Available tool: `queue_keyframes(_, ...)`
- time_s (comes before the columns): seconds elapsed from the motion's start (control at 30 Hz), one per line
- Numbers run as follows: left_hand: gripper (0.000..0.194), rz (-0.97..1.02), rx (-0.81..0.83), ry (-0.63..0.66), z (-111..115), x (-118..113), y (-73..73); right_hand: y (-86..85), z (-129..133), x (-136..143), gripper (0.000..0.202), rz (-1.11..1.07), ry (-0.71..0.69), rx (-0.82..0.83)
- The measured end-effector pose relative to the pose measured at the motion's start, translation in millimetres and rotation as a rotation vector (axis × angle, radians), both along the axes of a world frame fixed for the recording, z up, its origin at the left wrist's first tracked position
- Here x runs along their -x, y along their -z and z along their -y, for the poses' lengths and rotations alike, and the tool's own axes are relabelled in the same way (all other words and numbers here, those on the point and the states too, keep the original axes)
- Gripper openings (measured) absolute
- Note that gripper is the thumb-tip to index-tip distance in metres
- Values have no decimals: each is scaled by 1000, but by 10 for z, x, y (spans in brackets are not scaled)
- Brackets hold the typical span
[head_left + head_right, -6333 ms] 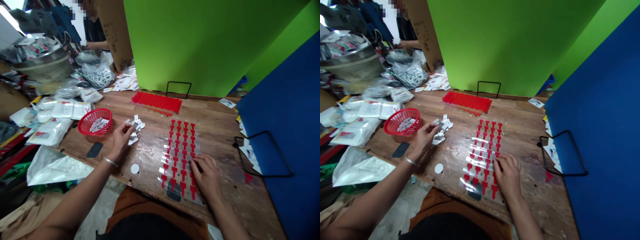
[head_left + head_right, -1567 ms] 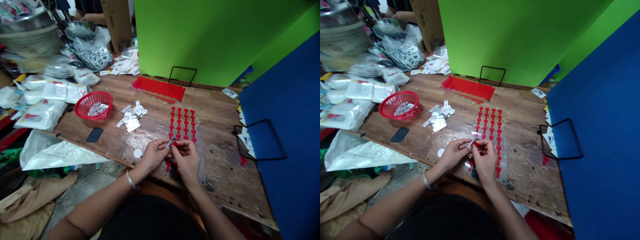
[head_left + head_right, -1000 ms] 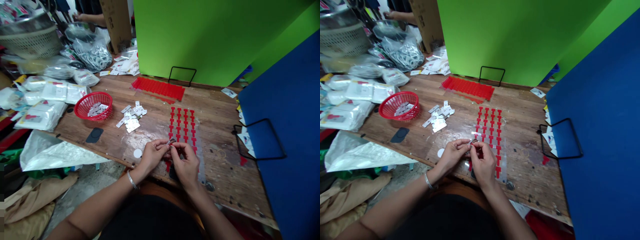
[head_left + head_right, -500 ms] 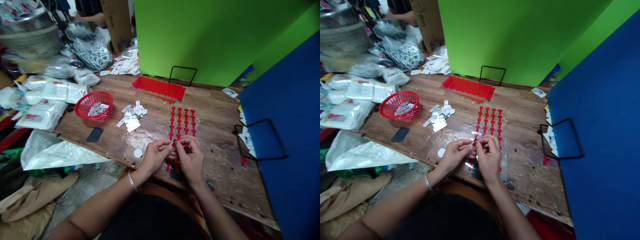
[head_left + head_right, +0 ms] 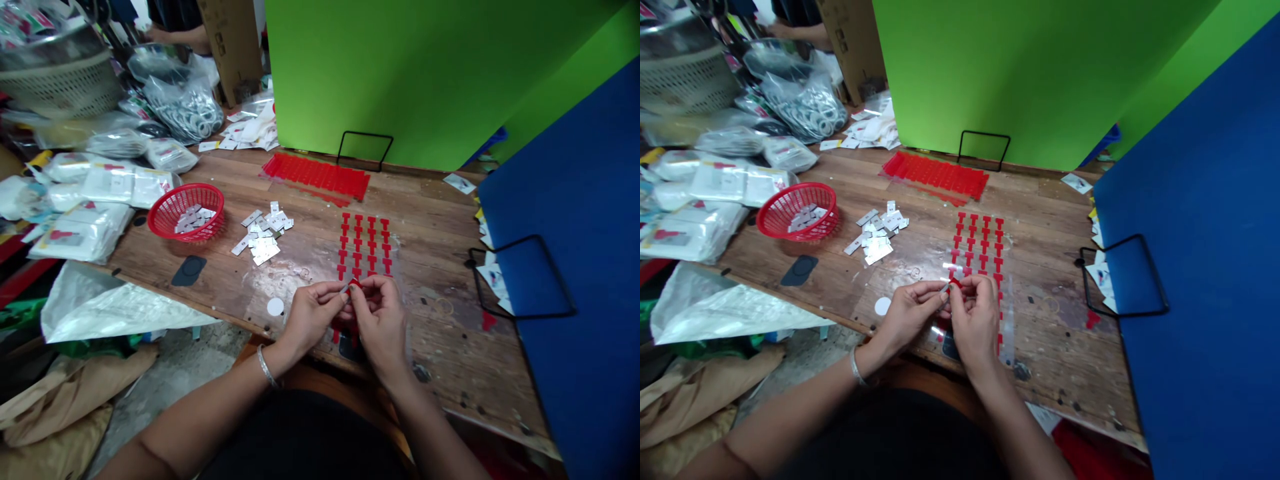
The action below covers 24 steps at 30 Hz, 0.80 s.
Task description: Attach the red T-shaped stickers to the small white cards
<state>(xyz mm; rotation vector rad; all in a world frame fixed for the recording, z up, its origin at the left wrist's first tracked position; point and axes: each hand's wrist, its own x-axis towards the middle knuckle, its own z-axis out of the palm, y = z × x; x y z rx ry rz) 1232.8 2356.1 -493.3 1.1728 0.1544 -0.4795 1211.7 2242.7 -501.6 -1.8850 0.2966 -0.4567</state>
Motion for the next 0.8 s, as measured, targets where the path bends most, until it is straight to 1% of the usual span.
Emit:
queue_keyframes(0.1,43,-22,6,-3,0,8,0,14,15,-10,45,-24,5,-242)
queue_keyframes(0.13,43,-30,8,-1,-4,12,3,14,32,-16,47,-51,-26,-296)
queue_keyframes(0.23,43,-46,17,14,-21,21,9,11,88,-26,26,-172,-165,-371)
queue_keyframes(0.27,42,-49,17,17,-27,22,10,12,100,-26,25,-194,-189,-393)
queue_keyframes(0.43,44,-81,1,23,-35,38,11,54,98,-26,30,-212,-190,-499)
queue_keyframes(0.53,48,-84,9,42,-43,66,37,95,87,-36,33,-242,-203,-508)
queue_keyframes(0.6,48,-60,-12,98,-92,53,53,118,83,-41,34,-260,-236,-487)
queue_keyframes(0.67,44,13,-91,150,-221,-24,38,130,87,-44,33,-277,-272,-451)
queue_keyframes(0.7,40,82,-165,138,-325,-92,11,132,93,-44,32,-275,-271,-431)
queue_keyframes(0.73,35,173,-263,93,-459,-180,-30,133,104,-44,33,-265,-256,-415)
queue_keyframes(0.77,32,283,-385,5,-620,-286,-84,132,118,-44,34,-252,-231,-404)
queue_keyframes(0.8,28,409,-530,-124,-803,-404,-149,132,137,-43,36,-240,-205,-399)
